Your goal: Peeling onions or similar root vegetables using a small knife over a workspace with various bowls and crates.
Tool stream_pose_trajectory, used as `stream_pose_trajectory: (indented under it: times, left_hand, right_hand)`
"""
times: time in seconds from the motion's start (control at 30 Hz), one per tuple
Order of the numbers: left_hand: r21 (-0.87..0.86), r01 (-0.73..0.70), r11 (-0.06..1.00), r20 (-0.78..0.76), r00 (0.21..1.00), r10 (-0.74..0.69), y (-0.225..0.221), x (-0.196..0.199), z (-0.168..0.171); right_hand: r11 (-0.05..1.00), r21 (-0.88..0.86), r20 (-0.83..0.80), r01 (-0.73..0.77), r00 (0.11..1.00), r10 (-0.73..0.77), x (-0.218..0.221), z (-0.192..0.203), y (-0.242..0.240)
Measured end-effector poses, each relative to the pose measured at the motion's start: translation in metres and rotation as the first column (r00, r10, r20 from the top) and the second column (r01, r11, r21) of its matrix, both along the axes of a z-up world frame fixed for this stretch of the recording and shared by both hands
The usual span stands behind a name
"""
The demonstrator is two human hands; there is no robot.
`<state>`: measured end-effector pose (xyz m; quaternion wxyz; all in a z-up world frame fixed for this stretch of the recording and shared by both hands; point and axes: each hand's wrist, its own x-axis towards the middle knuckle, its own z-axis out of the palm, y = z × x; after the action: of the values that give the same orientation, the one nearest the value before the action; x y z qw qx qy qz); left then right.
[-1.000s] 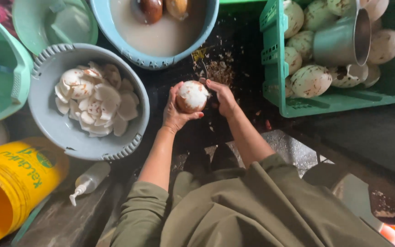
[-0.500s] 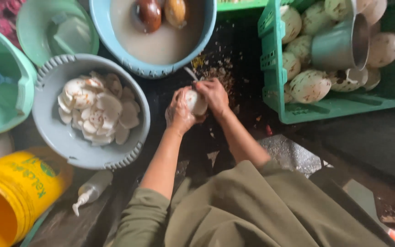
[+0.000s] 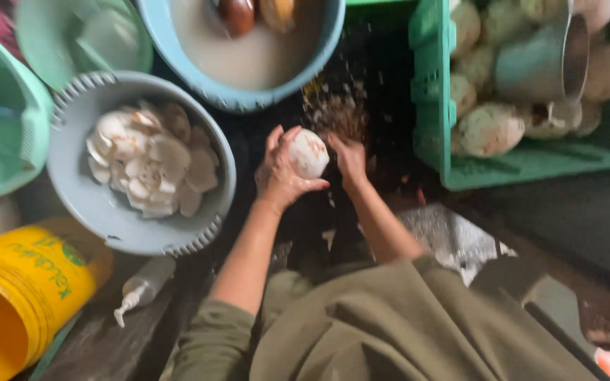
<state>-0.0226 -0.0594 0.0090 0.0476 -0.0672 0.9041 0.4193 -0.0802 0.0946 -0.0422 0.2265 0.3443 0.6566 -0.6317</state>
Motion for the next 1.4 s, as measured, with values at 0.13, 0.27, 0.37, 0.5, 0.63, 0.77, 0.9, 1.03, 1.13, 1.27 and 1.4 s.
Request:
stream_pose_trajectory:
  times: [0.13,0.27,0.37,0.5,0.63,0.77,0.9,1.03,1.13,1.27,1.4]
  left_hand:
    - [-0.065,-0.196,0.978,0.307,0.929,0.207,0.023,0.012,-0.005]
    - [-0.172,-0.101,0.98,0.311,0.938,0.151,0.02,-0.007,-0.006]
    - [-0.2,-0.129,0.971,0.366,0.91,0.196,0.025,-0.011,0.063]
    - [-0.146,-0.226,0.963,0.403,0.876,0.267,0.024,-0.004,-0.008]
    - [-0.197,-0.038,0.98,0.277,0.956,0.093,0.019,-0.008,0.016]
    - [-0.36,0.093,0.928,0.29,0.957,0.017,0.022,-0.005,0.007]
    - [-0.211,-0.052,0.976,-0.178,0.984,0.014,0.015,0.001,-0.022]
    - [-0.218,-0.005,0.976,0.178,0.983,0.045,0.007,-0.004,-0.041]
    - [-0.236,0.0,0.972,-0.247,0.967,-0.06,0.018,0.017,-0.031]
    - [-0.12,-0.142,0.983,0.232,0.958,0.166,0.019,0.001,-0.021]
    - [-0.175,-0.168,0.97,0.225,0.952,0.206,0.027,0.007,0.011]
  right_hand:
    - [0.797,0.581,-0.649,-0.168,0.496,0.577,0.044,0.057,0.003]
    - [0.906,0.232,-0.378,-0.356,0.825,0.421,-0.008,0.007,0.008]
    - [0.885,0.357,-0.257,-0.3,0.879,0.402,0.01,0.067,-0.01]
    - [0.61,0.771,-0.524,-0.185,0.359,0.772,0.022,0.064,-0.008]
    - [0.838,0.386,-0.23,-0.387,0.839,0.493,-0.007,0.028,-0.006]
    - [0.683,0.659,-0.38,-0.315,0.644,0.663,0.021,0.113,-0.022]
    - [0.679,0.549,-0.622,-0.488,0.304,0.722,-0.023,0.029,0.006]
    - [0.487,0.828,-0.374,-0.279,0.374,0.849,-0.008,0.112,-0.018]
    - [0.711,0.627,-0.675,-0.319,0.234,0.7,-0.007,0.043,0.001]
    - [0.847,0.51,-0.506,-0.15,0.744,0.436,0.02,0.044,-0.013]
    - [0.884,0.454,-0.544,-0.106,0.753,0.37,0.036,0.025,-0.009]
